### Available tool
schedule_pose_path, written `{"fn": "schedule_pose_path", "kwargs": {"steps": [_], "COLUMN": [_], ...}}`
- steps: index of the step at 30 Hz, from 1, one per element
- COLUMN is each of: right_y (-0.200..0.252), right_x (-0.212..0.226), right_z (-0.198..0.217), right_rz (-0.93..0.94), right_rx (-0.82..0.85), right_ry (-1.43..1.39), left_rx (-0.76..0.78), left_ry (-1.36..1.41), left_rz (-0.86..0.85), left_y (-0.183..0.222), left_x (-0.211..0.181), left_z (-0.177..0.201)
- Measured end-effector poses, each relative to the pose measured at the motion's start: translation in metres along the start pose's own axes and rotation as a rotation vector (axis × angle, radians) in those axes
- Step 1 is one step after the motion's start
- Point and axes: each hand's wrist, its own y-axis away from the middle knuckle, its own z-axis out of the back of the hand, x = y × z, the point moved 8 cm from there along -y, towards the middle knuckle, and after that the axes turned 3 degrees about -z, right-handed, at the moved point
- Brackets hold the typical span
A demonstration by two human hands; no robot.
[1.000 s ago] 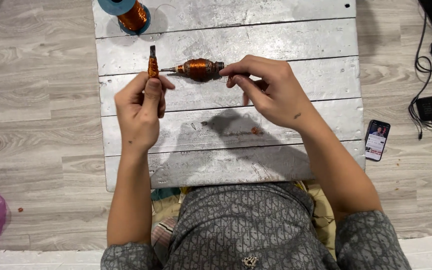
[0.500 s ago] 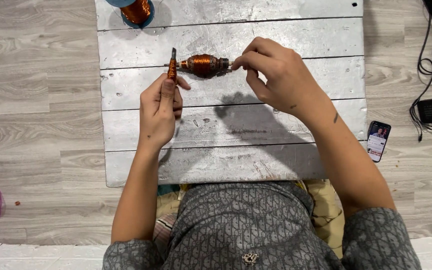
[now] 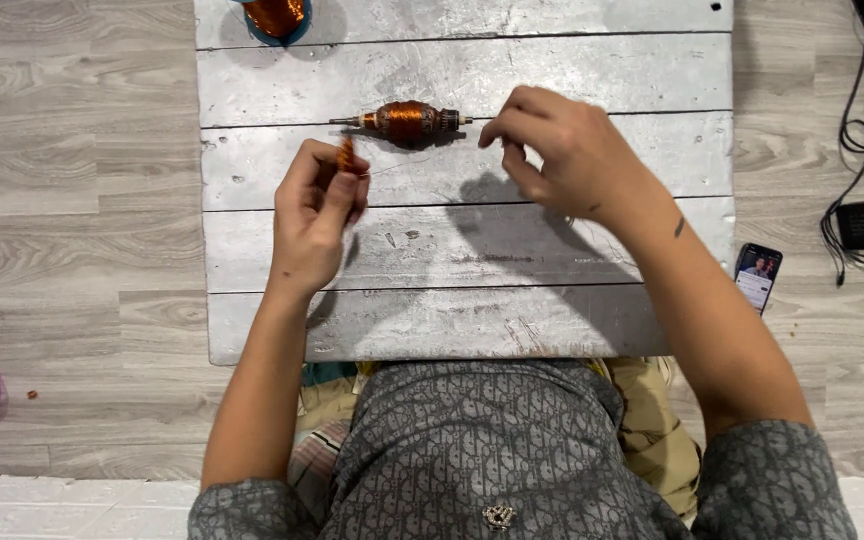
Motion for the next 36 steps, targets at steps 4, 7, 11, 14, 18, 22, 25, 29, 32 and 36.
{"fn": "schedule_pose_path", "kwargs": {"steps": [4,7,11,14,18,22,25,29,32,36], "right_y": [-0.002,0.003,0.011,0.010,0.006,0.008,0.001,0.000,-0.003,-0.002], "right_x": [-0.010,-0.009,-0.005,0.001,-0.003,-0.020,-0.015,-0.010,-0.007,0.002], "right_z": [0.021,0.022,0.003,0.005,0.000,-0.022,-0.014,-0.014,-0.016,-0.002], "right_rz": [0.003,0.015,-0.036,-0.097,-0.160,-0.211,-0.294,-0.366,-0.306,-0.172], "right_rx": [-0.047,-0.032,0.065,0.014,0.186,0.378,0.381,0.381,0.299,0.099], "right_ry": [-0.048,-0.089,-0.178,-0.196,-0.036,0.001,-0.065,-0.071,-0.110,-0.247], "left_rx": [0.204,0.380,0.493,0.411,0.421,0.558,0.603,0.593,0.562,0.501], "left_ry": [-0.696,-0.794,-0.847,-0.837,-0.893,-0.866,-0.906,-0.894,-0.881,-0.853], "left_rz": [-0.607,-0.840,-0.803,-0.837,-0.785,-0.629,-0.644,-0.654,-0.643,-0.576], "left_y": [0.003,0.022,0.042,0.048,0.044,0.043,0.051,0.058,0.055,0.055], "left_x": [-0.033,-0.018,0.035,0.042,0.033,0.035,0.033,0.031,0.025,0.024], "left_z": [-0.023,-0.050,-0.068,-0.073,-0.078,-0.081,-0.081,-0.082,-0.084,-0.084]}}
